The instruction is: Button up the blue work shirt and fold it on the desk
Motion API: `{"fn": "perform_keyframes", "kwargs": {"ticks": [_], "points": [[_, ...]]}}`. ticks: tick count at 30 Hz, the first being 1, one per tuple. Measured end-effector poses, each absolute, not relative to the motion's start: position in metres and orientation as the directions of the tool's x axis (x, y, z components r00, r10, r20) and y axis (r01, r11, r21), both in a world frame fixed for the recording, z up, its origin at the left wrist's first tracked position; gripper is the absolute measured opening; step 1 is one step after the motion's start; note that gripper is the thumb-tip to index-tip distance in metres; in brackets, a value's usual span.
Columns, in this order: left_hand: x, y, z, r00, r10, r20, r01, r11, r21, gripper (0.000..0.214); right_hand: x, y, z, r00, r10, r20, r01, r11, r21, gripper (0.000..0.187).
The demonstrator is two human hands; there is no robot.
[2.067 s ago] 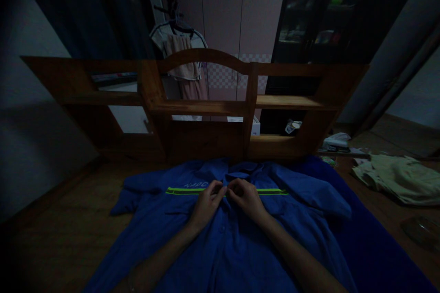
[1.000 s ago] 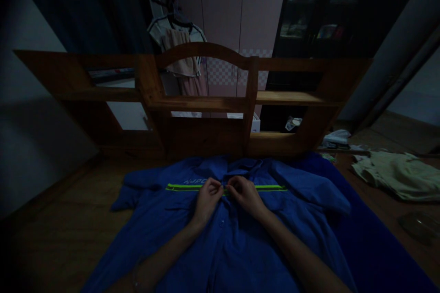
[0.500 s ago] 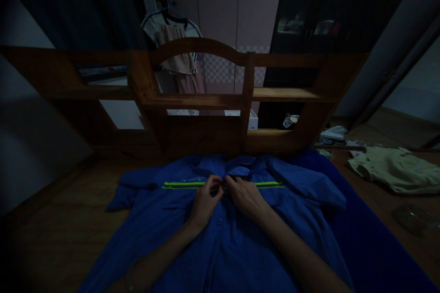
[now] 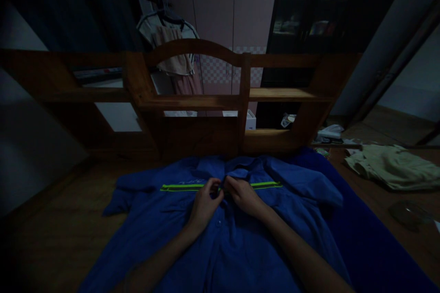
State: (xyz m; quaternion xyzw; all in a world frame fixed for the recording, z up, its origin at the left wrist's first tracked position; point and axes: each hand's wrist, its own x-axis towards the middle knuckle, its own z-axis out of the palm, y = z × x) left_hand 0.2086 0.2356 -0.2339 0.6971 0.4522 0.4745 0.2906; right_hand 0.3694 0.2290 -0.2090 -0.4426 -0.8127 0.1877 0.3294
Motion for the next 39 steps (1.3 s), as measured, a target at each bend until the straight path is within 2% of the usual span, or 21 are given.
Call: {"fn": "perform_keyframes", "kwargs": {"ticks": [8, 22, 30, 35, 39], "points": [[0.205, 0.236, -0.230, 0.175, 0.873, 0.455, 0.374, -0.486, 0.790, 0.026, 0.371, 0.232, -0.210, -0.370, 0.861, 0.349, 0.551, 0.506, -0.664, 0.018], [0.201, 0.241, -0.227, 0.158, 0.863, 0.480, 0.321, -0.504, 0.802, 0.018, 0.371, 0.230, -0.208, -0.330, 0.887, 0.324, 0.510, 0.456, -0.730, 0.025], [0.201, 0.252, -0.240, 0.105, 0.912, 0.397, 0.258, -0.410, 0.875, 0.009, 0.368, 0.230, -0.208, -0.186, 0.891, 0.415, 0.579, 0.440, -0.687, 0.026], [0.200, 0.260, -0.245, 0.122, 0.949, 0.292, 0.182, -0.311, 0.933, 0.012, 0.368, 0.230, -0.211, -0.172, 0.866, 0.469, 0.626, 0.464, -0.627, 0.019], [0.197, 0.262, -0.242, 0.135, 0.919, 0.369, 0.091, -0.383, 0.919, 0.020, 0.371, 0.232, -0.215, -0.181, 0.876, 0.448, 0.650, 0.448, -0.614, 0.017]]}}
